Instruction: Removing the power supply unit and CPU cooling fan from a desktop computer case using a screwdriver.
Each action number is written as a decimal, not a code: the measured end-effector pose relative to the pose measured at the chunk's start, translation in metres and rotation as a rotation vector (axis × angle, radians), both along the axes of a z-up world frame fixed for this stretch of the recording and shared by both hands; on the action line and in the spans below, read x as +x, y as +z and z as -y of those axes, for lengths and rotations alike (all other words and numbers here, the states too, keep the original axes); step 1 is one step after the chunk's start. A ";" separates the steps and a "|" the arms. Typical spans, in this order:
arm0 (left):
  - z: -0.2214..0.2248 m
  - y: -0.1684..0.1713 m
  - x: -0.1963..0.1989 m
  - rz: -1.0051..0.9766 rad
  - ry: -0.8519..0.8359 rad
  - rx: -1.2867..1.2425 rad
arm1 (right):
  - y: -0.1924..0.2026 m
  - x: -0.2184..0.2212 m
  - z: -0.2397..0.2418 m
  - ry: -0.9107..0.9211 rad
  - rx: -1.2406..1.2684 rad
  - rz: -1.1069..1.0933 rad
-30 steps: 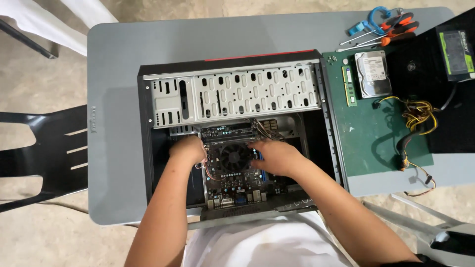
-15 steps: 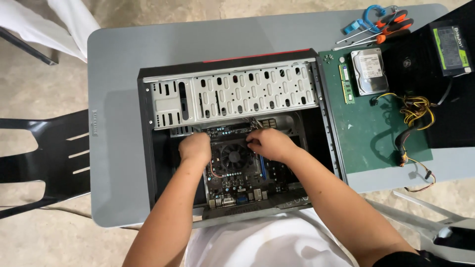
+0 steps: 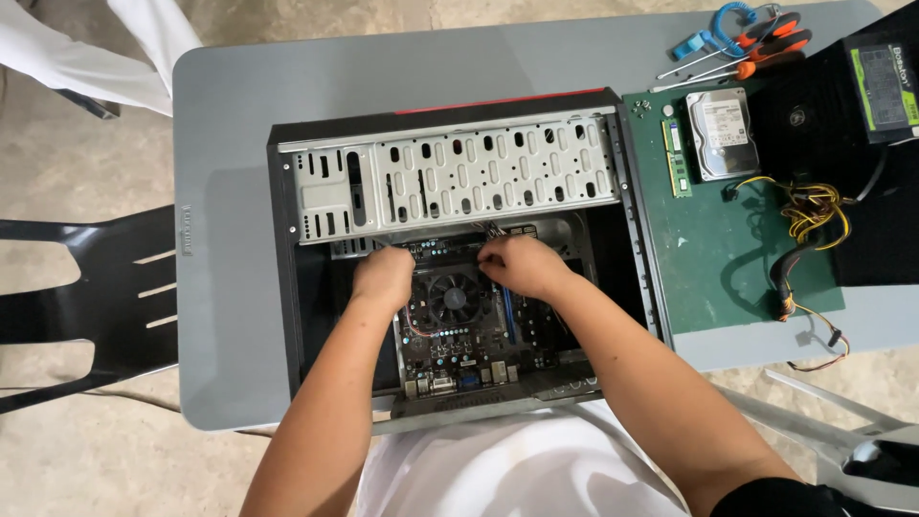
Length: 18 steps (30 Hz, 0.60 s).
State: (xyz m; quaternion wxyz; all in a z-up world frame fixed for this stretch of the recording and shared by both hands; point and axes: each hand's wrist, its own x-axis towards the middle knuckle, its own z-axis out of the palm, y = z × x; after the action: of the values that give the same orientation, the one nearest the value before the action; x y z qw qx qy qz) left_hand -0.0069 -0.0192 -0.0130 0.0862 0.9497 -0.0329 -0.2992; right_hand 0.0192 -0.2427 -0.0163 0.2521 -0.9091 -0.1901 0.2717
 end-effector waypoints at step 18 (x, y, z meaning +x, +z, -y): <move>-0.006 0.013 -0.008 -0.004 0.003 -0.032 | 0.018 -0.002 -0.003 0.084 -0.189 -0.138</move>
State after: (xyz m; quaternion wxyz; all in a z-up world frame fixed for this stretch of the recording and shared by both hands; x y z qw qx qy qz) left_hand -0.0151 -0.0136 -0.0003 0.1021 0.9477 -0.0361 -0.3004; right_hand 0.0167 -0.2392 0.0014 0.1660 -0.8992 -0.1838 0.3608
